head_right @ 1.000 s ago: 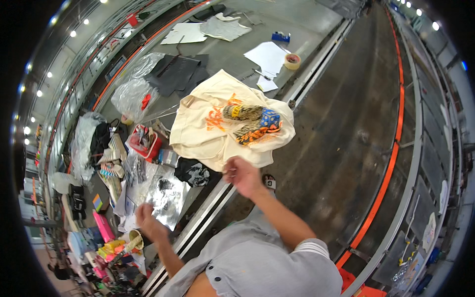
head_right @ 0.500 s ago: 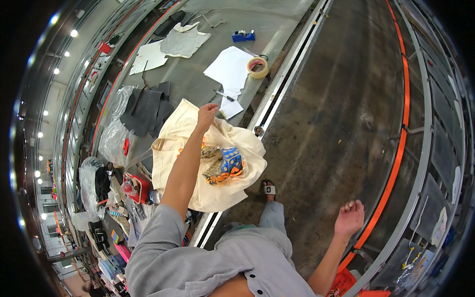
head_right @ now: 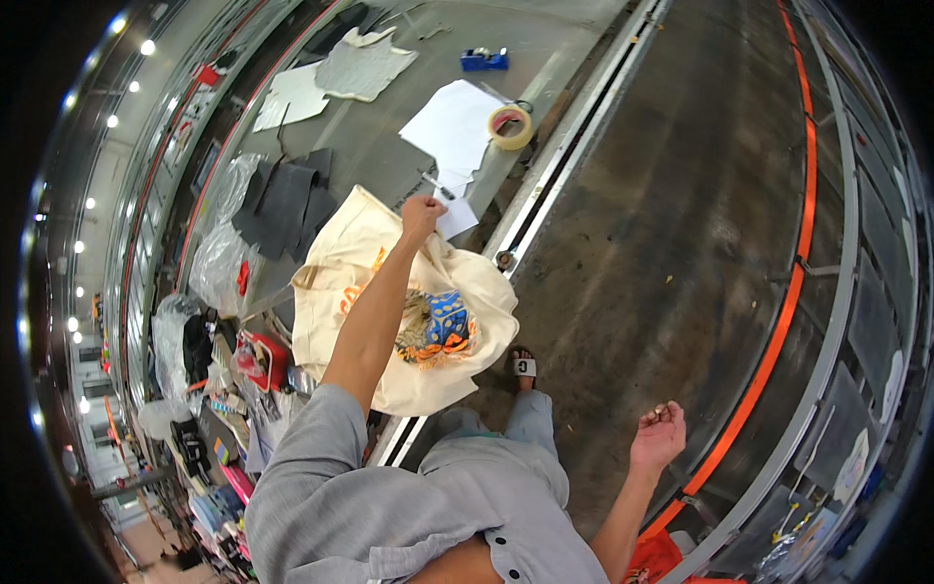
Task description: The person mixes a yellow paste in a small container, then uses a heat gun to apply heat to a small white paper placed on a conveyor belt. They also handle a patterned sticker and a beige tote bag, positioning the sticker on the bag.
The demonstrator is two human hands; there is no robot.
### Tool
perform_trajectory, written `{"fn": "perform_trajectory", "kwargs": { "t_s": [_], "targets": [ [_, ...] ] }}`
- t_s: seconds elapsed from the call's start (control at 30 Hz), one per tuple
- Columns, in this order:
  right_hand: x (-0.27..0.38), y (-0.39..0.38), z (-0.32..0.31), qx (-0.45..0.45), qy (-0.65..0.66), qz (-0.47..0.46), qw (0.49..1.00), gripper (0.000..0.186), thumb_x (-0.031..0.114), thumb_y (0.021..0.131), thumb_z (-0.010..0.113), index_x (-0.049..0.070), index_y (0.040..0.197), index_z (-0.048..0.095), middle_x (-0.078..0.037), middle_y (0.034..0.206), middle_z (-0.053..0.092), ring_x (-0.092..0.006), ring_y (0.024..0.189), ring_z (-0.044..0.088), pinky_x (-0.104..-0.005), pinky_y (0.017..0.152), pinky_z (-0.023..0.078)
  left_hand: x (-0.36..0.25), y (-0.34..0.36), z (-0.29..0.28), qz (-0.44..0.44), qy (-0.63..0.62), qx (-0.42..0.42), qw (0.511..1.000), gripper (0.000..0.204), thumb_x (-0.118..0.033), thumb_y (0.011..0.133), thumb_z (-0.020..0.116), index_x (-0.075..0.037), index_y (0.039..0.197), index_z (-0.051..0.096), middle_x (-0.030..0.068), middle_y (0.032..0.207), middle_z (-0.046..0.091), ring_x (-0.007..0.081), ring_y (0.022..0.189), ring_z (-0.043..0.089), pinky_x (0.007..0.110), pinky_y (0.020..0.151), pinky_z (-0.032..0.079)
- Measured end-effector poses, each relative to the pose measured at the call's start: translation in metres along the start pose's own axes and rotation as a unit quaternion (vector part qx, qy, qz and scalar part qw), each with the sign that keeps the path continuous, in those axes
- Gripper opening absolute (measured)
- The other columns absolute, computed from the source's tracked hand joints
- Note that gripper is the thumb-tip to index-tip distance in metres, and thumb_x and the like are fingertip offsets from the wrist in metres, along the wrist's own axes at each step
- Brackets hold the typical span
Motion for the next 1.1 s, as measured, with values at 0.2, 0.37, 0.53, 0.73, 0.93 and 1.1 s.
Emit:
{"fn": "perform_trajectory", "kwargs": {
  "t_s": [0.2,0.37,0.53,0.73,0.93,1.1],
  "targets": [
    [-0.019,0.010,0.060,0.088,-0.040,0.021,0.995,0.024,0.027,0.092,0.051,0.007,0.101,0.060,-0.005,0.085,0.059,-0.0162,0.073,0.053,-0.0297,0.066,0.043,-0.032,-0.063,-0.084,0.010,-0.335,0.031,0.942,0.010,-0.012,0.082,0.069,-0.006,0.083,0.062,-0.0040,0.074,0.055,0.0061,0.070,0.048,0.023,0.062,0.039],
    [-0.076,-0.009,0.156,0.253,-0.054,0.068,0.963,0.032,0.027,0.089,0.052,0.006,0.113,0.056,-0.008,0.094,0.060,-0.0185,0.076,0.052,-0.0325,0.067,0.042,0.019,-0.222,-0.194,-0.082,-0.346,-0.094,0.930,0.011,-0.012,0.083,0.067,-0.004,0.080,0.061,-0.0055,0.071,0.050,0.0032,0.063,0.041,0.020,0.053,0.031],
    [-0.206,-0.117,0.264,0.431,-0.251,0.083,0.863,0.056,0.000,0.077,0.058,0.002,0.130,0.041,-0.012,0.118,0.050,-0.0242,0.088,0.063,-0.0326,0.072,0.052,0.113,-0.406,-0.207,-0.224,-0.409,-0.118,0.877,0.007,-0.011,0.085,0.066,-0.007,0.082,0.060,-0.0081,0.065,0.048,0.0009,0.053,0.037,0.018,0.046,0.026],
    [-0.380,-0.313,0.248,0.606,-0.410,0.125,0.670,0.092,-0.011,0.072,0.067,0.010,0.147,0.018,-0.014,0.140,0.031,-0.0227,0.112,0.055,-0.0296,0.079,0.051,0.158,-0.508,-0.232,-0.206,-0.470,-0.153,0.845,0.009,-0.014,0.085,0.068,-0.006,0.084,0.065,-0.0059,0.071,0.054,0.0028,0.062,0.043,0.019,0.055,0.032],
    [-0.455,-0.398,0.220,0.639,-0.461,0.080,0.610,0.097,-0.013,0.067,0.063,0.010,0.149,0.017,-0.016,0.136,0.034,-0.0214,0.101,0.059,-0.0272,0.072,0.052,0.223,-0.577,-0.266,-0.207,-0.493,-0.199,0.821,0.018,-0.019,0.091,0.063,-0.002,0.095,0.067,0.0018,0.080,0.065,0.0090,0.069,0.058,0.025,0.065,0.047],
    [-0.484,-0.417,0.207,0.633,-0.468,0.017,0.617,0.096,-0.010,0.065,0.065,0.007,0.148,0.019,-0.018,0.132,0.036,-0.0221,0.098,0.059,-0.0293,0.073,0.053,0.250,-0.623,-0.280,-0.183,-0.627,-0.218,0.725,0.026,-0.012,0.086,0.067,0.003,0.106,0.062,0.0095,0.093,0.067,0.0158,0.082,0.065,0.032,0.077,0.054]
  ]
}}
Point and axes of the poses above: each hand's wrist, its own y-axis towards the middle knuckle, its own z-axis out of the palm, x = y × z, the point moved 10 cm from there along y, towards the middle knuckle
